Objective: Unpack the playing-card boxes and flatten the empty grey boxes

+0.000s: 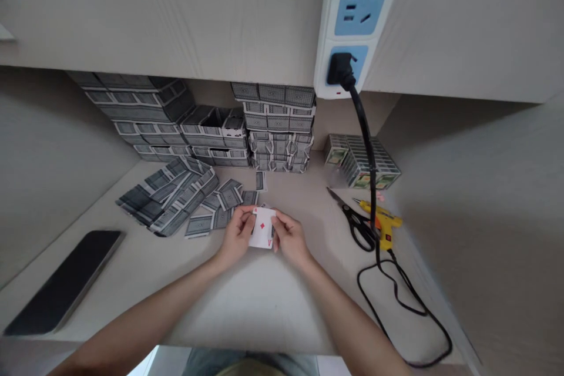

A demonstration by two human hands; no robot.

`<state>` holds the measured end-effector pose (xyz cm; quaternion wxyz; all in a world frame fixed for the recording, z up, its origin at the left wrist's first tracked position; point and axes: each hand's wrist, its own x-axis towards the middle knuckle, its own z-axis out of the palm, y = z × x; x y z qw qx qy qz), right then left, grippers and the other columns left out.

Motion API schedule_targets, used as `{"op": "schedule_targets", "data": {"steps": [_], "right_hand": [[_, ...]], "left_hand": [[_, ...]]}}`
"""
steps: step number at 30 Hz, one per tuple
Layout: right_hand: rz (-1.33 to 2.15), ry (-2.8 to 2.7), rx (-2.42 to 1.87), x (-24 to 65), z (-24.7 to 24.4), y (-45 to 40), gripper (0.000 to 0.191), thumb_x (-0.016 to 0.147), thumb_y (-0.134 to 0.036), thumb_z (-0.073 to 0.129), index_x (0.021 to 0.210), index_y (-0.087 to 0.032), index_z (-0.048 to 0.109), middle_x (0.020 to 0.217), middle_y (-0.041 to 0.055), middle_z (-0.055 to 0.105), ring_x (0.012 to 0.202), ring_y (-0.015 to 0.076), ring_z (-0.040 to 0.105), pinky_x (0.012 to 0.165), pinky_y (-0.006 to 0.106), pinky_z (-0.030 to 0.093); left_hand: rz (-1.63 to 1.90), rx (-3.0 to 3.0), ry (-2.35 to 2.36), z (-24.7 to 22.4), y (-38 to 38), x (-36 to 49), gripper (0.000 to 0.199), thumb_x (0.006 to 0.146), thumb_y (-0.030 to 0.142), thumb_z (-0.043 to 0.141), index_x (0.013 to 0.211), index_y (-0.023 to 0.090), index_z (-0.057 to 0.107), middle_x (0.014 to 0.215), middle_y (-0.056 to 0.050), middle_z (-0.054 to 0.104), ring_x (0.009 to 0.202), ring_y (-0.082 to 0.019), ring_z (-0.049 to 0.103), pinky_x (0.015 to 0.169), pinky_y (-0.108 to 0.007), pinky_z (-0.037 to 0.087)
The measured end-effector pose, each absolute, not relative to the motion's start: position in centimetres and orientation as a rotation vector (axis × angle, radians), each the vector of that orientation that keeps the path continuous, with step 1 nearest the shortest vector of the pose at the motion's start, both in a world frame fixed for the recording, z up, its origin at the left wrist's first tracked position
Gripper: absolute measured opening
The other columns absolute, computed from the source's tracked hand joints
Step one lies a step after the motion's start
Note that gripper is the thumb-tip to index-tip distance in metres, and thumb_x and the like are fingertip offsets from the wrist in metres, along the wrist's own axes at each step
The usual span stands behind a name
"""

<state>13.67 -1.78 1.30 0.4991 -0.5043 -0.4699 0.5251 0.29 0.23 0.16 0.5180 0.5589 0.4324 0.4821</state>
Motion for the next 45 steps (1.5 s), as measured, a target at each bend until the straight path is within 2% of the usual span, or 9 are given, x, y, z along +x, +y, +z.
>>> {"op": "schedule_targets", "data": {"steps": [6, 13, 20, 28, 35, 40, 45], "right_hand": [[1.27, -1.147, -1.2, 13.6, 1.3, -1.9, 0.04, 0.076, -0.045, 0.05, 0.097, -0.013, 0.059, 0.036, -0.0085, 0.041, 0.027, 0.0064, 0.035, 0.03, 0.019, 0.025], [1.272, -1.161, -1.208, 13.6, 0.7, -1.7, 0.052, 0.077, -0.047, 0.047, 0.115, -0.012, 0.051, 0.037, -0.0078, 0.044, 0.028, 0.0075, 0.037, 0.032, 0.019, 0.027], [1.306, -1.145, -1.226, 13.6, 1.0, -1.8, 0.057, 0.075, -0.05, 0.048, 0.118, -0.012, 0.049, 0.037, -0.0077, 0.045, 0.028, 0.0081, 0.037, 0.031, 0.02, 0.027], [1.323, -1.091, -1.171, 13.6, 1.1, -1.8, 0.042, 0.074, -0.046, 0.052, 0.101, -0.015, 0.059, 0.049, -0.0046, 0.05, 0.032, 0.0065, 0.038, 0.033, 0.019, 0.029], [1.32, -0.95, -1.14, 13.2, 1.0, -1.8, 0.035, 0.07, -0.044, 0.057, 0.092, -0.018, 0.06, 0.071, 0.001, 0.06, 0.057, 0.0114, 0.05, 0.049, 0.021, 0.04], [1.351, -0.937, -1.138, 13.1, 1.4, -2.0, 0.025, 0.071, -0.04, 0.055, 0.085, -0.02, 0.059, 0.064, -0.0019, 0.056, 0.052, 0.0101, 0.047, 0.045, 0.019, 0.037], [1.35, -0.902, -1.1, 13.0, 1.4, -2.1, 0.013, 0.069, -0.032, 0.056, 0.066, -0.019, 0.056, 0.055, -0.0045, 0.049, 0.047, 0.0091, 0.044, 0.042, 0.019, 0.036]], "left_hand": [[1.145, 1.21, 1.063, 0.6, 0.4, 0.4, 0.024, 0.081, 0.033, 0.043, 0.098, 0.017, 0.046, 0.071, 0.001, 0.056, 0.058, -0.009, 0.049, 0.052, -0.019, 0.04], [1.187, 1.217, 1.067, -0.3, 0.6, 0.5, 0.023, 0.079, 0.035, 0.047, 0.093, 0.016, 0.045, 0.069, 0.001, 0.056, 0.056, -0.009, 0.05, 0.052, -0.02, 0.04], [1.201, 1.255, 1.077, -0.1, 0.4, 0.4, 0.025, 0.079, 0.035, 0.047, 0.096, 0.017, 0.047, 0.071, 0.001, 0.057, 0.058, -0.009, 0.051, 0.052, -0.019, 0.04], [1.191, 1.23, 1.061, 0.1, 0.3, 0.4, 0.023, 0.078, 0.036, 0.048, 0.091, 0.017, 0.045, 0.064, 0.003, 0.053, 0.052, -0.007, 0.046, 0.048, -0.017, 0.036], [1.166, 1.132, 1.059, 0.6, 0.4, 0.4, 0.024, 0.073, 0.036, 0.052, 0.086, 0.016, 0.048, 0.058, 0.004, 0.05, 0.048, -0.007, 0.044, 0.045, -0.017, 0.035], [1.202, 1.173, 1.094, 0.6, 0.5, 0.4, 0.017, 0.072, 0.03, 0.052, 0.081, 0.016, 0.055, 0.064, 0.002, 0.055, 0.055, -0.009, 0.049, 0.051, -0.019, 0.039], [1.213, 1.248, 1.099, 0.7, 0.4, 0.3, 0.014, 0.072, 0.026, 0.049, 0.074, 0.016, 0.059, 0.071, 0.0, 0.059, 0.062, -0.01, 0.052, 0.054, -0.019, 0.039]]}}
